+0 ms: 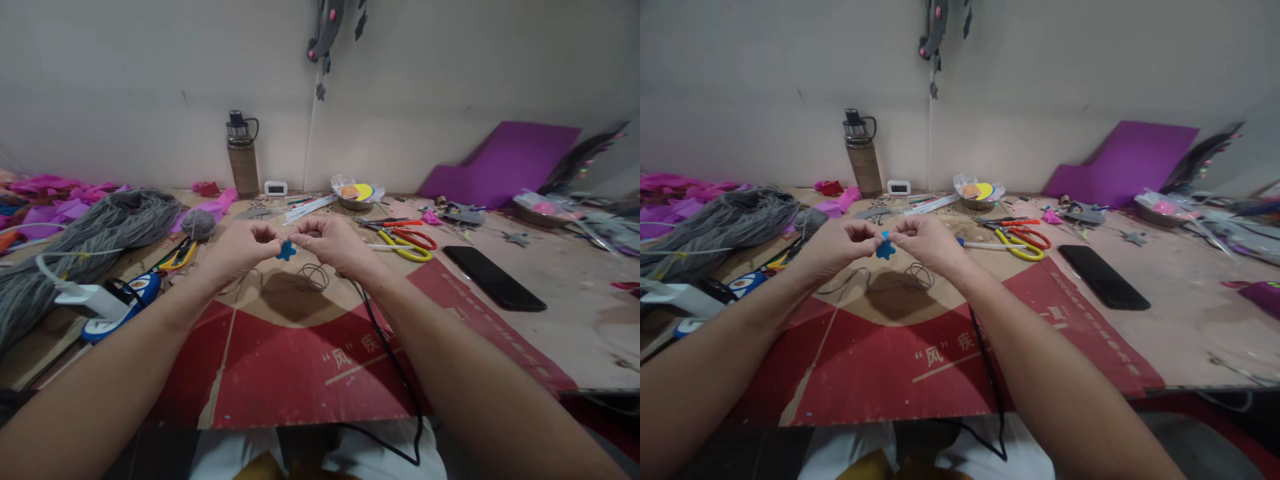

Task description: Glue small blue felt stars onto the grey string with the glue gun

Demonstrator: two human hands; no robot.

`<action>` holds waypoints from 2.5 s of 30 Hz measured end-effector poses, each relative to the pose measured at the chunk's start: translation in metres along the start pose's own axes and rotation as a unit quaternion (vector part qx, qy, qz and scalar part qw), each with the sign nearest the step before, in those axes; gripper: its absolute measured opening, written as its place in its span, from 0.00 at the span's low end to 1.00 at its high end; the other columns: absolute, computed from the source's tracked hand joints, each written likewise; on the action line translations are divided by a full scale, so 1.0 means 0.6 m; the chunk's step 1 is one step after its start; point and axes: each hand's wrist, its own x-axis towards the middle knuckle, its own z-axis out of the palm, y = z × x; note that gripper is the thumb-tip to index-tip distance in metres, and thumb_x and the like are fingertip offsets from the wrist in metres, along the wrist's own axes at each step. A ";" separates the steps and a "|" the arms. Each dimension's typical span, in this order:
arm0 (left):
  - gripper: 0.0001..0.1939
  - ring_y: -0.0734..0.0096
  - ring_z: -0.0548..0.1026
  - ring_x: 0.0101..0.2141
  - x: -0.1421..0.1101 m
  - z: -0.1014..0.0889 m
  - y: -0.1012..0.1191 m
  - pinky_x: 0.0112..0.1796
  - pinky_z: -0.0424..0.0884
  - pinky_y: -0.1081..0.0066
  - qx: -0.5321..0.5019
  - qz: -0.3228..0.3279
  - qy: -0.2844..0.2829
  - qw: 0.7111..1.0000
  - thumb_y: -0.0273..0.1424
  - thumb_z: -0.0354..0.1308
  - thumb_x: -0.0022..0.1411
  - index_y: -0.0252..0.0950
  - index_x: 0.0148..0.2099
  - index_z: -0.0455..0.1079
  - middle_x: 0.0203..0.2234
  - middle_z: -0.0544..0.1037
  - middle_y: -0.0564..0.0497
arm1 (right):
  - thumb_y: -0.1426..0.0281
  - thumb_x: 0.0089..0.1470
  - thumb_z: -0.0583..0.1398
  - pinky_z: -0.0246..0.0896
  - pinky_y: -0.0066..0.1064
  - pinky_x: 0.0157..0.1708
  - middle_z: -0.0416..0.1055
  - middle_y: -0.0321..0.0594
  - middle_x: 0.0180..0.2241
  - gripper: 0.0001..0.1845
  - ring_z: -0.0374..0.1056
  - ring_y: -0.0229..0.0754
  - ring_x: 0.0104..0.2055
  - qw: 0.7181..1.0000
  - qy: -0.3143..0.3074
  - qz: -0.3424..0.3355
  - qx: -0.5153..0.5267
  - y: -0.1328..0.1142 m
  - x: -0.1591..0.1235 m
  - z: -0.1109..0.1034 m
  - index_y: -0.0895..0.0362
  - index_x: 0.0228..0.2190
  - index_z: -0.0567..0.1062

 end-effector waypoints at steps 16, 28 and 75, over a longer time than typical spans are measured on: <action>0.12 0.77 0.63 0.20 0.003 -0.004 0.003 0.19 0.51 0.75 -0.214 -0.082 -0.020 0.973 0.38 0.60 0.53 0.34 0.32 0.78 0.20 0.71 0.50 | 0.66 0.52 0.60 0.39 0.26 0.18 0.56 0.26 0.15 0.08 0.48 0.29 0.17 0.999 0.032 0.025 0.005 0.012 0.004 0.002 0.56 0.25 0.69; 0.11 0.77 0.62 0.20 0.005 0.005 -0.011 0.21 0.52 0.74 -0.151 -0.067 -0.009 0.986 0.37 0.64 0.51 0.34 0.31 0.77 0.18 0.69 0.53 | 0.66 0.51 0.59 0.40 0.26 0.19 0.56 0.27 0.17 0.06 0.47 0.29 0.17 0.999 0.038 0.015 0.020 0.012 0.003 0.011 0.56 0.26 0.70; 0.08 0.80 0.72 0.21 0.000 0.031 -0.008 0.18 0.60 0.81 -0.314 -0.083 0.060 0.944 0.30 0.67 0.50 0.32 0.32 0.73 0.24 0.73 0.53 | 0.62 0.50 0.60 0.43 0.26 0.18 0.53 0.25 0.19 0.09 0.48 0.30 0.18 0.958 0.154 0.031 0.240 0.038 0.001 0.065 0.54 0.32 0.70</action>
